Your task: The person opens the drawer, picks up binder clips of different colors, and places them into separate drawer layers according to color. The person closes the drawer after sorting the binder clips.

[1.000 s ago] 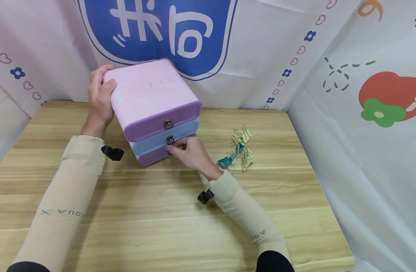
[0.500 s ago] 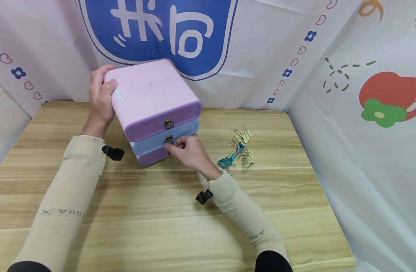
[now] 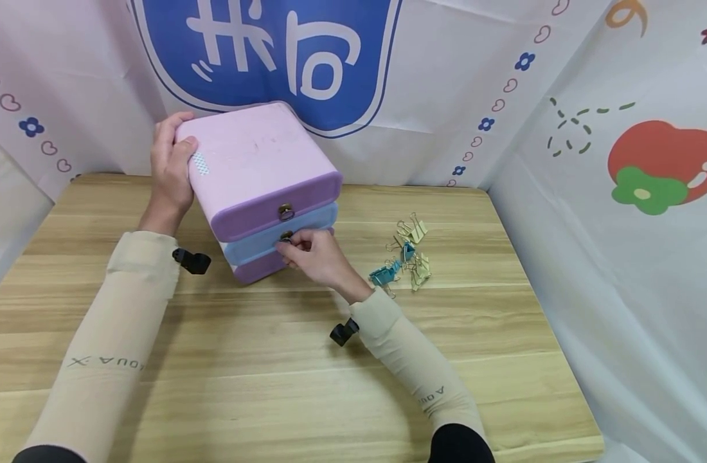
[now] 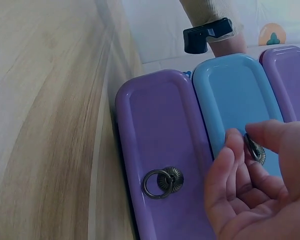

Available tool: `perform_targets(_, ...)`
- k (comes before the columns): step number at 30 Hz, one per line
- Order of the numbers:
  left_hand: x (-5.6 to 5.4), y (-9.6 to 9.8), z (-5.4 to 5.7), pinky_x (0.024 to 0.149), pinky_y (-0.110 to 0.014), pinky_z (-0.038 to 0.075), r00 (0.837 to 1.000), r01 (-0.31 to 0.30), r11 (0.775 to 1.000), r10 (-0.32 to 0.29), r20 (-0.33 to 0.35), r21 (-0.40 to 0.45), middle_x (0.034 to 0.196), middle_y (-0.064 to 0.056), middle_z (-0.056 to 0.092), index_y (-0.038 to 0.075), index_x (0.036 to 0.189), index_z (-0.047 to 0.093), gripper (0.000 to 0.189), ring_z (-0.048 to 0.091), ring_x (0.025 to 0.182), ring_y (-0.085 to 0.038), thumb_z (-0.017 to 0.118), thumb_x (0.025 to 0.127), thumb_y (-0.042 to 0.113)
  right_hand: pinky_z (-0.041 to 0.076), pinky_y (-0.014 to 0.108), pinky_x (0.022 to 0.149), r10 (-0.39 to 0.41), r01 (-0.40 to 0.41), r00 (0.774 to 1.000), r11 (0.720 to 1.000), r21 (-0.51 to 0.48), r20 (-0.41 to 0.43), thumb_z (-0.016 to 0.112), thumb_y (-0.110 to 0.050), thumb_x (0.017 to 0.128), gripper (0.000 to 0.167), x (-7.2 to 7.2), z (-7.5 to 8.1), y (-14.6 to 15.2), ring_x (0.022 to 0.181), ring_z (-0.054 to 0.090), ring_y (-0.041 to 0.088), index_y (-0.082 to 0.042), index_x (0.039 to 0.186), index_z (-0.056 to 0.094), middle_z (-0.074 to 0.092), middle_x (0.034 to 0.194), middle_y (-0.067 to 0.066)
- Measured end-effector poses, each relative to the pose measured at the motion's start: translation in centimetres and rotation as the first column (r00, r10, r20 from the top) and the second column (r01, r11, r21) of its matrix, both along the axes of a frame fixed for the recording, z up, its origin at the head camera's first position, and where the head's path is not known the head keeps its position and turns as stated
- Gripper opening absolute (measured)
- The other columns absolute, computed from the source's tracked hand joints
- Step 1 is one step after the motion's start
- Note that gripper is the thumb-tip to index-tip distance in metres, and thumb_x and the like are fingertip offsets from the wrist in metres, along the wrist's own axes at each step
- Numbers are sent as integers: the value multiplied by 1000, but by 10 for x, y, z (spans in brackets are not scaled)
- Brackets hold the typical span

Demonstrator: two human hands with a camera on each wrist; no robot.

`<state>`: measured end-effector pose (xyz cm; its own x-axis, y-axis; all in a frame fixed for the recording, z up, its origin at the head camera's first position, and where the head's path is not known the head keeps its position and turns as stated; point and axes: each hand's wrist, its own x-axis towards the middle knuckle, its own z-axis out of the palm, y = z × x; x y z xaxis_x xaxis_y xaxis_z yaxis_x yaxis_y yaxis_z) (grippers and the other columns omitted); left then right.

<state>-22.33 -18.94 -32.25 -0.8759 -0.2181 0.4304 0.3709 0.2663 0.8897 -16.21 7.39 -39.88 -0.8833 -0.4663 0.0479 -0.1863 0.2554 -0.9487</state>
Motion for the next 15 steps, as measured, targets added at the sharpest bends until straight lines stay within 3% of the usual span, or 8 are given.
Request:
perform_targets(4, -1, -1, -2, 107, -26, 32, 1000, -4, 1000, 4, 2, -5, 126, 12, 46, 7, 148, 54, 51, 41, 119, -5, 43, 101, 25, 59, 61, 77, -13, 14, 1000, 1000, -25, 22, 64, -15, 105, 27, 0, 0, -3, 84, 65, 57, 5, 89, 74, 72, 88, 30)
perform_targets(11, 0, -1, 0, 107, -26, 32, 1000, 0, 1000, 0, -5, -3, 127, 11, 46, 7, 147, 54, 51, 41, 119, -5, 43, 101, 25, 61, 39, 69, -26, 26, 1000, 999, -19, -6, 61, -15, 107, 29, 0, 0, -2, 80, 68, 48, 5, 91, 74, 73, 83, 19)
perform_targets(15, 1, 0, 1, 107, -26, 32, 1000, 1, 1000, -1, 2, -4, 127, 11, 46, 8, 148, 54, 51, 41, 119, -5, 43, 101, 25, 61, 42, 70, -24, 24, 1000, 1000, -9, -12, 61, -15, 107, 29, 0, 1, 0, 79, 69, 45, 6, 92, 74, 73, 82, 16)
